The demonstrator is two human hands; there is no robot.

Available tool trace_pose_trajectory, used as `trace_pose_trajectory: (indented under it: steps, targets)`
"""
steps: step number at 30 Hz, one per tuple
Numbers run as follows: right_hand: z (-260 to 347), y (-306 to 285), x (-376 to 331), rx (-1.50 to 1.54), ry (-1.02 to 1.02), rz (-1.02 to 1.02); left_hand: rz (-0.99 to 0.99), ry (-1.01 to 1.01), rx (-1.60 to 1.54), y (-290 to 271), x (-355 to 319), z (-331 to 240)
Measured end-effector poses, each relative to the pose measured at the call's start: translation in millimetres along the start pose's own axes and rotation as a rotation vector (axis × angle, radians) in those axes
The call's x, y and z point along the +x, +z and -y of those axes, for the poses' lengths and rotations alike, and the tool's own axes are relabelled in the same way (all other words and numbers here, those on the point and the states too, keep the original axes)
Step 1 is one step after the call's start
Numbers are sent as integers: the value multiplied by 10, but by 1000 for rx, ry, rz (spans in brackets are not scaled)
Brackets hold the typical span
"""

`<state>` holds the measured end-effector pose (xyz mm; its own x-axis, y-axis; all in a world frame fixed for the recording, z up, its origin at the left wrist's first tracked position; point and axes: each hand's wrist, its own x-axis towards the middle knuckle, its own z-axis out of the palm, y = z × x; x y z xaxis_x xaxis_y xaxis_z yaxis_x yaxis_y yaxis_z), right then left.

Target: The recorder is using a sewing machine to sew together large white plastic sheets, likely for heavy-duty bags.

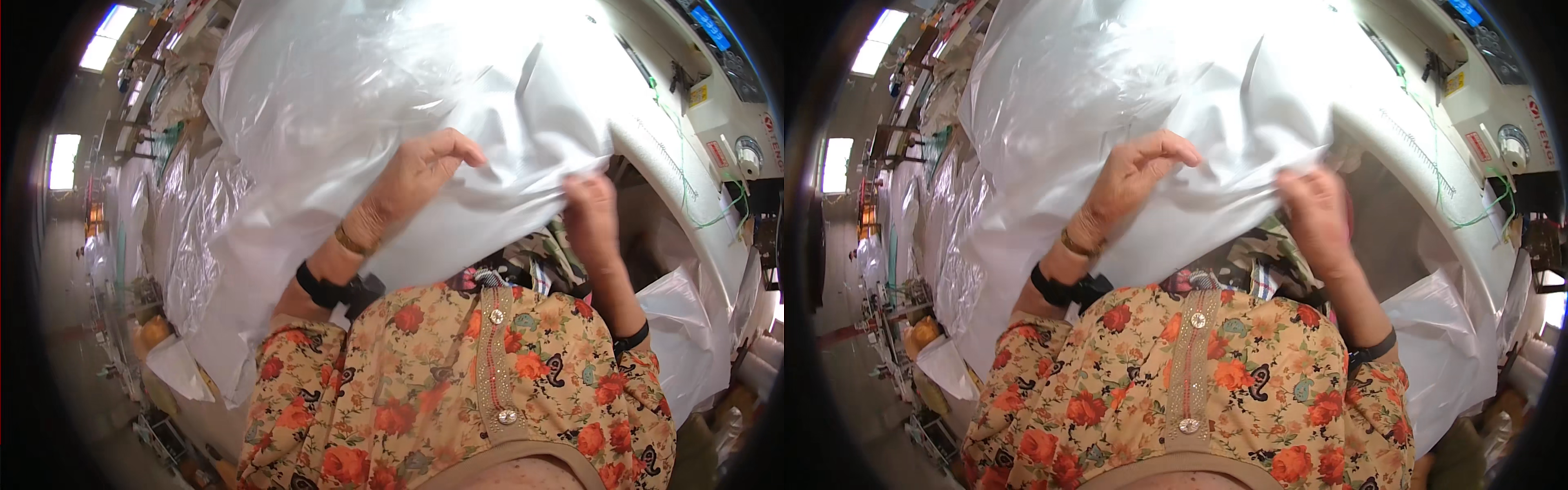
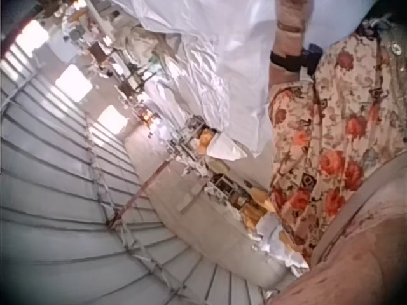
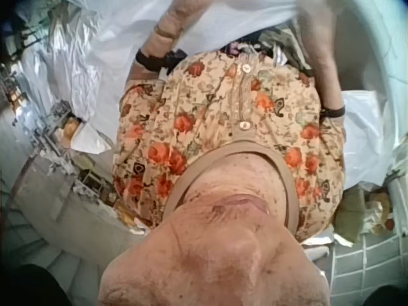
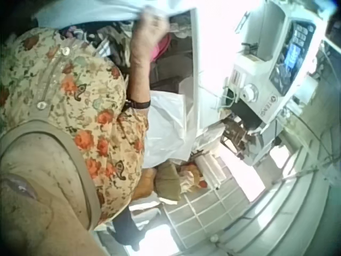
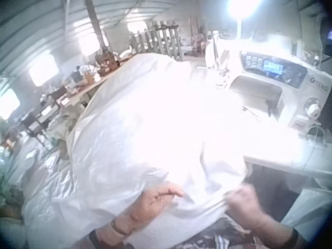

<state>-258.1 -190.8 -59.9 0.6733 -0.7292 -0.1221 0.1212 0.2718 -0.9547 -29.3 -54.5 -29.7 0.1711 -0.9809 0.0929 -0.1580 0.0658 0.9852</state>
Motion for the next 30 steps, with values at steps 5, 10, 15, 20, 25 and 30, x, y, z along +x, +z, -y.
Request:
trace_pose_trajectory:
  steps: [5,10,15,20,25,30]
  targets:
    - [300,-804,163,332,-335,-74,250,-375,354,-434,-296,105]
    - [259,-1191,305,-122,-308,-519,32,-361,283,-567,-463,206]
    - [611,-665,77,-1267,-876,-841,-81,-163,529,-455,-363,29]
    - [798,-70,288,-1407,-792,-124,-195,238,491,-136,132,238]
    - [536,157,774,-1528,-893,-108,-238,-21,850,-301,364,657]
    - [547,-55,1086,-1490,-825,92,-250,22,1121,-580,434,1201]
